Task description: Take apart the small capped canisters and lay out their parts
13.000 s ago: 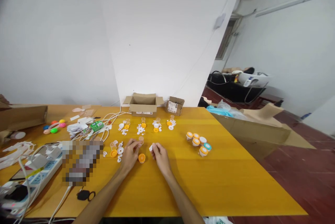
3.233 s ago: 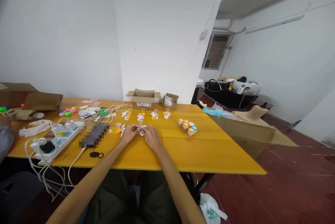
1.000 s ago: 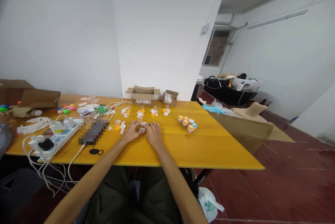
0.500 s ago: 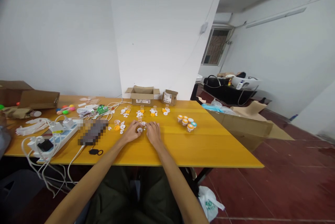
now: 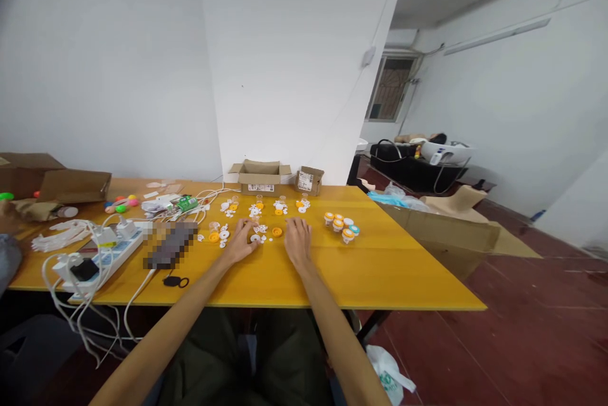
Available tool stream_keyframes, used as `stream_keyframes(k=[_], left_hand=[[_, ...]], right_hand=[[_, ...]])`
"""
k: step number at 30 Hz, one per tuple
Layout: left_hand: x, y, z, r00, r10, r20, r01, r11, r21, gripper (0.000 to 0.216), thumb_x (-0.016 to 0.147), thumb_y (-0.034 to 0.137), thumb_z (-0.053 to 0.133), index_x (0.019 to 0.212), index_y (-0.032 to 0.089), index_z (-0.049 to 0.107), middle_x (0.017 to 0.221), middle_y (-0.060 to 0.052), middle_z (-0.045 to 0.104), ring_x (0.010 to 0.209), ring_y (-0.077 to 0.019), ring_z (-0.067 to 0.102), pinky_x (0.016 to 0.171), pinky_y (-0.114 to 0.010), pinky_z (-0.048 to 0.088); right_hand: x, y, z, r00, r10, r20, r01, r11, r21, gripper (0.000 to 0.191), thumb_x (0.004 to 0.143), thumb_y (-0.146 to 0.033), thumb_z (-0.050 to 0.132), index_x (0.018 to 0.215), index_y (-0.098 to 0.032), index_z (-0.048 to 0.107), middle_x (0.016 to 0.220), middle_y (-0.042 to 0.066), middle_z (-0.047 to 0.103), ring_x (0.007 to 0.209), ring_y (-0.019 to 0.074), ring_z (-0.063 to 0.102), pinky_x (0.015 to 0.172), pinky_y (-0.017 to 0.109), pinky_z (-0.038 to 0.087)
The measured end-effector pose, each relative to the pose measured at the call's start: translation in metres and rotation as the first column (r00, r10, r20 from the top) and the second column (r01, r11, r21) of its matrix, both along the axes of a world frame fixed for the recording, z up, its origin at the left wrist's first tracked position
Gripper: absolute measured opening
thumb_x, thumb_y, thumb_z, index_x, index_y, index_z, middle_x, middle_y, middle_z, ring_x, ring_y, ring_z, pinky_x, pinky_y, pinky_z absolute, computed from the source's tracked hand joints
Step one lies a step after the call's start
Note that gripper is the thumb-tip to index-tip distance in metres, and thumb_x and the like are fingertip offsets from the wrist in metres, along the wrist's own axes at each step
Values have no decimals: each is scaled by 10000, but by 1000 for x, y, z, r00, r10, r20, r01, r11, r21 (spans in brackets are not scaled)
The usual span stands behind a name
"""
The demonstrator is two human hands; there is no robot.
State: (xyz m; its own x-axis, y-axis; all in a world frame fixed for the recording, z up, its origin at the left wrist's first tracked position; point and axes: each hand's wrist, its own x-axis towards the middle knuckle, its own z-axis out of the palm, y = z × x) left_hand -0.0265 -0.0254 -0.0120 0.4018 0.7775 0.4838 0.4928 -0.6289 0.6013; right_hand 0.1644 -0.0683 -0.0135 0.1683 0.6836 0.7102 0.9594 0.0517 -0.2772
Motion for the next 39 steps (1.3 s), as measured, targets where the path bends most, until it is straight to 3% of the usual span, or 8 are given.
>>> stream_keyframes(k=[4, 11, 14, 17, 22, 28, 33, 39], left_hand=[[0, 3, -3, 999, 26, -32, -27, 1000, -5, 439, 695, 170, 664, 1118, 262, 585, 1269, -56, 438, 1198, -254, 498, 1065, -418, 397], [0, 4, -4, 996, 6, -90, -10, 999, -48, 421, 731, 223, 670, 1141, 260, 584, 1352, -82, 421, 1228, -267, 490, 1067, -433, 398], [0, 4, -4, 995, 10, -95, -13, 999, -34, 401, 736, 224, 672, 1127, 267, 593, 1322, -69, 458, 1218, -257, 501, 1069, -428, 398], [0, 3, -4, 992, 27, -122, -31, 999, -26, 410, 749, 240, 668, 1149, 265, 586, 1328, -75, 456, 1235, -268, 488, 1076, -448, 388], [1, -3, -4, 980, 54, -189, -36, 995, 98, 442, 802, 279, 631, 1235, 272, 545, 1410, -98, 414, 1304, -305, 409, 1064, -509, 376], [12, -7, -5, 942, -27, -333, 136, 941, 310, 486, 871, 405, 572, 1340, 302, 498, 1493, -75, 398, 1383, -317, 312, 1107, -528, 305], [28, 0, -3, 915, -75, -396, 209, 928, 307, 393, 909, 388, 506, 1295, 329, 548, 1424, -31, 516, 1389, -292, 331, 1147, -527, 243], [34, -2, 3, 952, -116, -285, 191, 949, 252, 214, 867, 253, 547, 1032, 311, 671, 1210, -29, 662, 1308, -298, 436, 1146, -551, 219]], right_hand=[[32, -7, 1, 993, -89, 80, 84, 994, 72, 283, 895, -139, 405, 987, -217, 661, 1005, 102, 651, 936, 265, 510, 807, 373, 341], [80, -5, 7, 945, -258, 201, 257, 966, 32, 283, 887, -188, 439, 1090, -185, 637, 1172, 158, 635, 1102, 326, 487, 909, 451, 314], [94, 0, 8, 927, -274, 254, 289, 957, -23, 302, 883, -212, 471, 1139, -198, 630, 1162, 156, 650, 1119, 332, 495, 930, 466, 301], [101, 2, 8, 912, -266, 313, 316, 941, -121, 242, 869, -209, 501, 1041, -183, 668, 1039, 162, 679, 1001, 312, 552, 913, 463, 311], [106, -4, 7, 885, -264, 383, 329, 937, -115, 222, 848, -115, 469, 903, -189, 671, 908, 140, 677, 916, 282, 564, 901, 463, 329], [101, -17, 3, 842, -246, 481, 296, 955, -29, 268, 786, -25, 463, 899, -190, 642, 895, 119, 658, 946, 281, 542, 911, 459, 323], [88, -24, 0, 837, -188, 514, 235, 972, -27, 220, 851, -104, 457, 937, -194, 638, 890, 110, 641, 916, 274, 526, 852, 411, 342], [73, -25, -6, 920, -68, 385, 123, 985, -120, 220, 900, -170, 433, 1010, -187, 624, 935, 125, 625, 865, 267, 534, 802, 380, 385]])
